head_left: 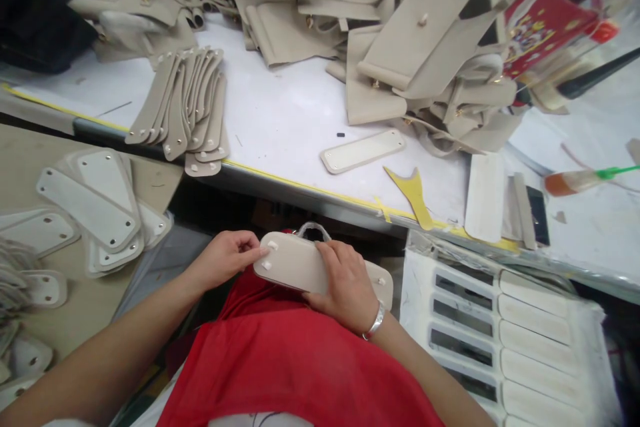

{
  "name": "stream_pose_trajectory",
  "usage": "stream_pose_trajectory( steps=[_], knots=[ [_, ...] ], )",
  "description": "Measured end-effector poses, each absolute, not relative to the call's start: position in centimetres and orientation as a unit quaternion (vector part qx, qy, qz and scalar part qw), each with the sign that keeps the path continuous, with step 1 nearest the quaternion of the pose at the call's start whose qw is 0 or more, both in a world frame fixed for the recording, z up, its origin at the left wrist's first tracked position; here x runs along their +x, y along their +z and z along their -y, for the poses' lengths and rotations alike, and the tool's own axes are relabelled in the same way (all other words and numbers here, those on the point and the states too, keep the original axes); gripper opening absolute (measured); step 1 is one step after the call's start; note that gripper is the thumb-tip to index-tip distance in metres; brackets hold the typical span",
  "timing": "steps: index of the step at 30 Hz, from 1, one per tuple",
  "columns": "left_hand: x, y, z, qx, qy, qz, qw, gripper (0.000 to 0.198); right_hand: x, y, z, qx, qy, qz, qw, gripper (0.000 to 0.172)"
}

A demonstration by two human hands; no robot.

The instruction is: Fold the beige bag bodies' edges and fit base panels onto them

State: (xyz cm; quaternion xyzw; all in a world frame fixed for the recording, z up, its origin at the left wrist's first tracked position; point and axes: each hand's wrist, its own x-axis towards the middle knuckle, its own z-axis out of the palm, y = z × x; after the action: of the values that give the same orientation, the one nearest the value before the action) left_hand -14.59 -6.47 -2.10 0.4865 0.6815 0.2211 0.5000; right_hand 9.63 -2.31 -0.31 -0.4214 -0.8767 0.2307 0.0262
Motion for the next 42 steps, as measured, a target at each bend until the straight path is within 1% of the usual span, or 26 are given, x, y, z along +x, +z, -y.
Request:
stream_pose_trajectory(
  steps=[3, 6, 9, 13, 15, 21, 28, 32, 36, 42],
  knots=[
    [-14.7, -2.2, 6.4, 0.474, 0.228, -0.674, 0.518, 0.034, 10.1, -0.4, 2.3, -0.411, 0.235, 0.88, 0.036, 0.082],
    [-14.6, -2.1, 6.4, 0.462, 0.231, -0.674, 0.528, 0.035, 11.1, -0.1, 2.2, -0.415, 0.226, 0.881, 0.027, 0.085],
    [-14.5, -1.9, 6.4, 0.451, 0.224, -0.677, 0.537, 0.035, 12.4, 0.1, 1.8, -0.41, 0.226, 0.884, 0.005, 0.081],
    [-14.4, -1.9, 6.3, 0.444, 0.205, -0.692, 0.531, 0.037, 13.2, -0.1, 1.6, -0.409, 0.223, 0.885, 0.018, 0.072],
    [-14.4, -1.9, 6.3, 0.442, 0.201, -0.698, 0.526, 0.037, 13.2, -0.3, 1.6, -0.417, 0.217, 0.882, 0.024, 0.07],
    [-14.3, -2.0, 6.5, 0.435, 0.192, -0.706, 0.525, 0.038, 12.8, -0.5, 1.8, -0.423, 0.213, 0.88, 0.029, 0.07],
    [-14.2, -1.9, 6.6, 0.47, 0.198, -0.716, 0.476, 0.036, 12.9, -0.4, 1.9, -0.412, 0.205, 0.887, 0.017, 0.069],
    [-14.1, -1.5, 6.6, 0.472, 0.209, -0.709, 0.48, 0.034, 12.6, -0.3, 2.1, -0.41, 0.199, 0.89, 0.01, 0.073],
    [-14.0, -1.3, 6.6, 0.481, 0.22, -0.704, 0.474, 0.032, 10.4, -0.4, 2.4, -0.395, 0.189, 0.899, 0.011, 0.076],
    [-14.5, -1.9, 6.6, 0.492, 0.24, -0.69, 0.474, 0.032, 6.3, -1.1, 2.6, -0.375, 0.198, 0.905, 0.041, 0.074]
  ],
)
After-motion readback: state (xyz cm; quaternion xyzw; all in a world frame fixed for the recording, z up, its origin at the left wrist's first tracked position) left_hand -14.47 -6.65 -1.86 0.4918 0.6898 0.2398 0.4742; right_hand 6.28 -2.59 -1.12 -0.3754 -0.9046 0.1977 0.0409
